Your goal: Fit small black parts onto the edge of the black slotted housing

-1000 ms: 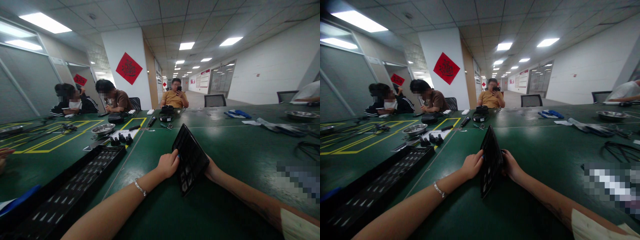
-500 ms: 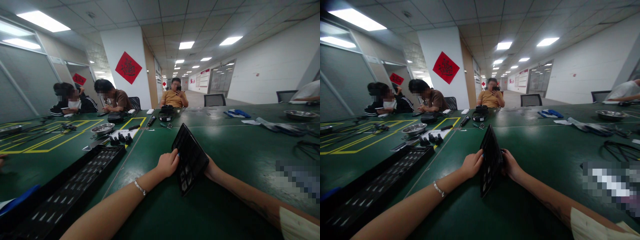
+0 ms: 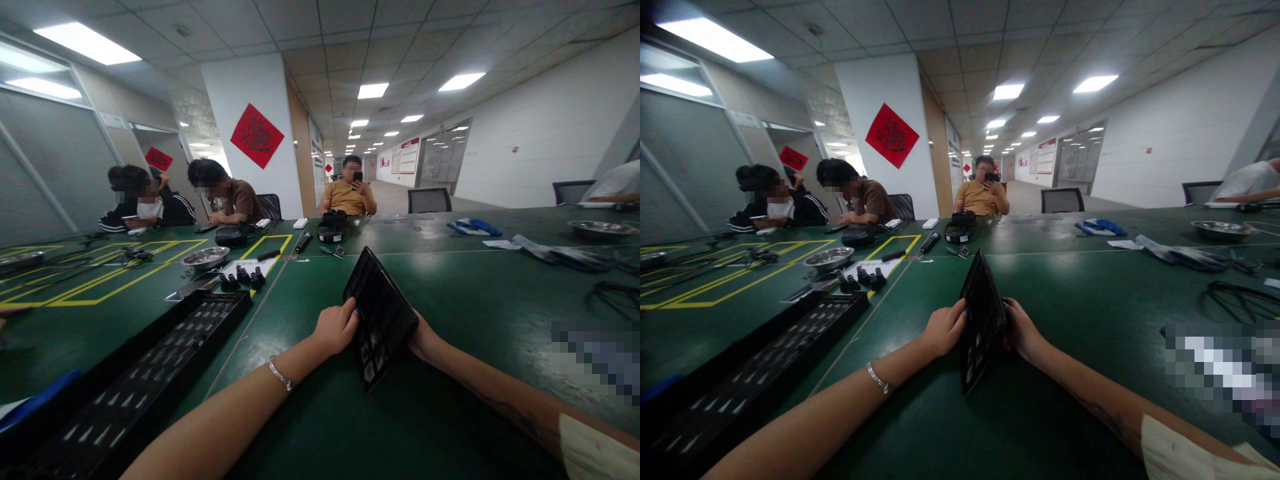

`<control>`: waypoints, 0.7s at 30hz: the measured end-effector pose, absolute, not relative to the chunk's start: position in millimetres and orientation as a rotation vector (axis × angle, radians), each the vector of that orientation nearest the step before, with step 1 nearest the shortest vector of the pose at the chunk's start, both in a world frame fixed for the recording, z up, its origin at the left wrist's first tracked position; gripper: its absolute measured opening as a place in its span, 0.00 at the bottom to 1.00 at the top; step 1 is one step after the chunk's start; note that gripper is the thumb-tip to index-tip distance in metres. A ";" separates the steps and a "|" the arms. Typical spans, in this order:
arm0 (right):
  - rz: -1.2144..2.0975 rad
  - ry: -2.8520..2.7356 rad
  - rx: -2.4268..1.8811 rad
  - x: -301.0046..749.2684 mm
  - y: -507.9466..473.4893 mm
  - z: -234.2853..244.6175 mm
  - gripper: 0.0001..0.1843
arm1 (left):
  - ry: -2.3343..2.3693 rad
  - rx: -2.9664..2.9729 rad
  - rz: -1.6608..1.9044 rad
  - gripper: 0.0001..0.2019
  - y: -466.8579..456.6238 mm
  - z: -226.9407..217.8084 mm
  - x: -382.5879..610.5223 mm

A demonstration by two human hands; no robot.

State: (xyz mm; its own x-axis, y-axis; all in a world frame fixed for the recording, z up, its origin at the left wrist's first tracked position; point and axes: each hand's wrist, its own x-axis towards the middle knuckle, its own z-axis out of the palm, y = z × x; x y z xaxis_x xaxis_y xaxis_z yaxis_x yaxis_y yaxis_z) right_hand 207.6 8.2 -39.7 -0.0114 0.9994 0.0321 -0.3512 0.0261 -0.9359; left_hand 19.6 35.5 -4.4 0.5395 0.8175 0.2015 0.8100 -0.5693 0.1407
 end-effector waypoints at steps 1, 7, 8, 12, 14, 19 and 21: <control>1.359 -0.958 -0.919 207.5 8.2 -39.8 0.18 | 1.447 2.722 0.383 0.16 35.3 -4.2 19.5; 1.358 -0.926 -0.922 207.8 10.4 -41.6 0.16 | 1.438 2.695 0.398 0.20 35.4 -4.4 20.1; 1.360 -0.926 -0.922 207.7 10.5 -41.4 0.16 | 1.436 2.701 0.400 0.19 35.6 -4.9 20.2; 1.393 -0.892 -0.942 207.0 9.0 -38.3 0.15 | 1.440 2.731 0.383 0.17 36.1 -6.4 19.9; 1.400 -0.888 -0.945 206.7 7.5 -36.4 0.14 | 1.440 2.735 0.373 0.16 36.0 -6.3 19.5; 1.395 -0.930 -0.920 207.2 5.7 -35.7 0.15 | 1.417 2.717 0.415 0.20 36.5 -5.7 19.3; 1.386 -0.910 -0.926 207.3 6.3 -36.8 0.14 | 1.419 2.716 0.417 0.20 36.9 -5.9 19.6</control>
State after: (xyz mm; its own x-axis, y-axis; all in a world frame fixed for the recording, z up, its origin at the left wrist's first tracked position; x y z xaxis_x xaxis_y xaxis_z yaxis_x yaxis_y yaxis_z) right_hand 207.3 6.3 -36.8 -0.0082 0.9998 -0.0168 -0.3820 -0.0186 -0.9240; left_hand 19.6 36.9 -5.9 0.5428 0.8120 0.2146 0.7988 -0.5781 0.1664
